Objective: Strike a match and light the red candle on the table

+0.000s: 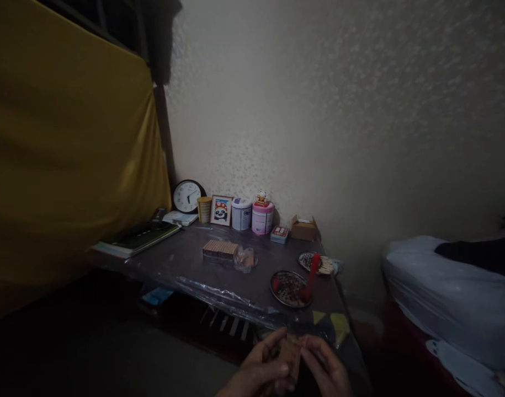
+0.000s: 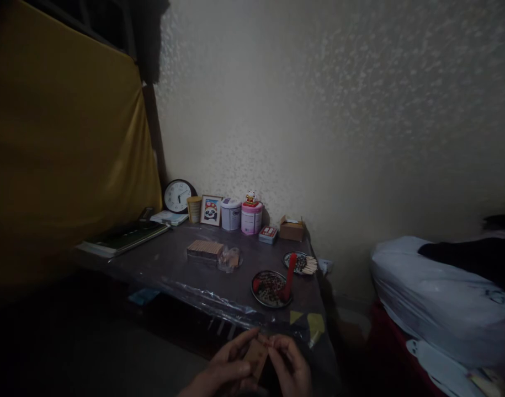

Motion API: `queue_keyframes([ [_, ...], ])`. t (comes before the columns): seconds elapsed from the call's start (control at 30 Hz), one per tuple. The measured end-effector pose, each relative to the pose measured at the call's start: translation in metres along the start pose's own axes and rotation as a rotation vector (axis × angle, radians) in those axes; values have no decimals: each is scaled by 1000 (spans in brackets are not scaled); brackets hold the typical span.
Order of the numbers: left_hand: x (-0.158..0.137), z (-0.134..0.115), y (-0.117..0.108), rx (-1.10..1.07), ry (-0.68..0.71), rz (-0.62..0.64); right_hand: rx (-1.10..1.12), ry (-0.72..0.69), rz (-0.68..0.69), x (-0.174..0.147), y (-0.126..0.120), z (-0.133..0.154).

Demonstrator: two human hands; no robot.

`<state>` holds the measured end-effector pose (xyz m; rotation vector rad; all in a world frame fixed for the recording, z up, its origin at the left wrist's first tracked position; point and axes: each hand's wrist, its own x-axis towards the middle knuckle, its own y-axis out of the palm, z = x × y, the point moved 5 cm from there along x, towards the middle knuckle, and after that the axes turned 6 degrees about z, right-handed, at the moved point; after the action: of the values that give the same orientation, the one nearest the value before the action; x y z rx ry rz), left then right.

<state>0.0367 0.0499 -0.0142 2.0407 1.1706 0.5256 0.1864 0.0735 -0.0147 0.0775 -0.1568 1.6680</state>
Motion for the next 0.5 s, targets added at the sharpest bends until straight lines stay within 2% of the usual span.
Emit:
queue_keyframes([
  [0.5, 3, -1, 1, 25, -20, 20, 36, 47, 28, -2, 3, 3],
])
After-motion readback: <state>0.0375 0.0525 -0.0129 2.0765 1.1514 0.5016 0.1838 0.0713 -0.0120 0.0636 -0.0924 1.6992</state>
